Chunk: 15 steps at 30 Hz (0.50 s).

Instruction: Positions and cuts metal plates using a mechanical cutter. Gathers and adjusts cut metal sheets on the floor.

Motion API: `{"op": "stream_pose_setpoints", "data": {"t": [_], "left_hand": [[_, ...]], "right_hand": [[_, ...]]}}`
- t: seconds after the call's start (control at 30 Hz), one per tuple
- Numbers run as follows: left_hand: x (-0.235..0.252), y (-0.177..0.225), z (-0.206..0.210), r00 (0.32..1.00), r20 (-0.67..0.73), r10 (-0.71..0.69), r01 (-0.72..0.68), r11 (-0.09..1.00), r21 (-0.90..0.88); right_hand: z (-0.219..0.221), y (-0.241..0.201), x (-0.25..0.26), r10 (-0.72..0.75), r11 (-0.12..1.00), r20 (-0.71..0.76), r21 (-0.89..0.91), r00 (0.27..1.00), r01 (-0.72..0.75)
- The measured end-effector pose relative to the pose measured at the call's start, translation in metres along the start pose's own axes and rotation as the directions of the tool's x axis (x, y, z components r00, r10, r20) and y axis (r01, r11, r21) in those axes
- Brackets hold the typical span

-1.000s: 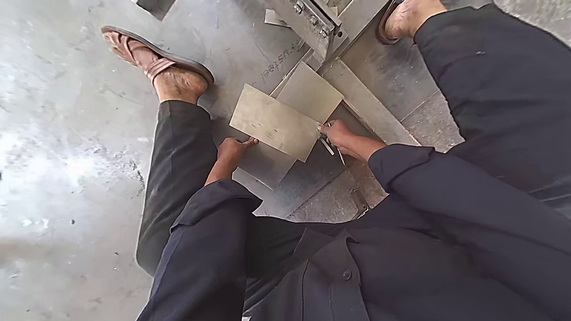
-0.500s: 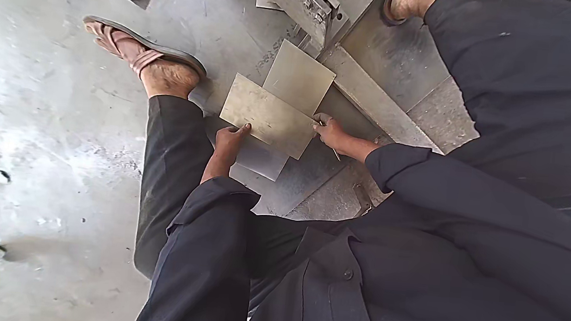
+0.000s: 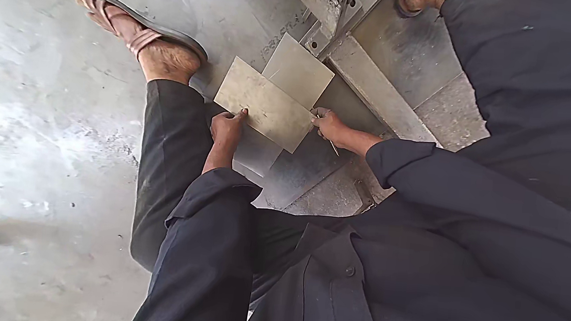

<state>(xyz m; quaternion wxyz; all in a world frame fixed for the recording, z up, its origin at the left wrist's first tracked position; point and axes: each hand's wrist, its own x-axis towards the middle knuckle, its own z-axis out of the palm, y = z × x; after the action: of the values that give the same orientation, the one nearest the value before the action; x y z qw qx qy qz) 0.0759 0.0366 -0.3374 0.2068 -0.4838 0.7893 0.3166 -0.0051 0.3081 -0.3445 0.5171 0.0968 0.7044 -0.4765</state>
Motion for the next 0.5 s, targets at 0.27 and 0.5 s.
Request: {"op": "stream_pose_setpoints", "data": {"t": [0.27, 0.5], "left_hand": [[0.009, -0.004, 0.003, 1.0, 0.018, 0.007, -0.006, 0.997, -0.073], [-0.141, 0.141, -0.08, 0.975, 0.183, -0.124, 0.135, 0.99, -0.05]], "right_hand": [[-0.001, 0.0, 0.006, -0.081, 0.996, -0.029, -0.046, 0.996, 0.08], [-0.002, -0.007, 0.011, -0.089, 0.996, -0.048, -0.03, 0.995, 0.088]]}}
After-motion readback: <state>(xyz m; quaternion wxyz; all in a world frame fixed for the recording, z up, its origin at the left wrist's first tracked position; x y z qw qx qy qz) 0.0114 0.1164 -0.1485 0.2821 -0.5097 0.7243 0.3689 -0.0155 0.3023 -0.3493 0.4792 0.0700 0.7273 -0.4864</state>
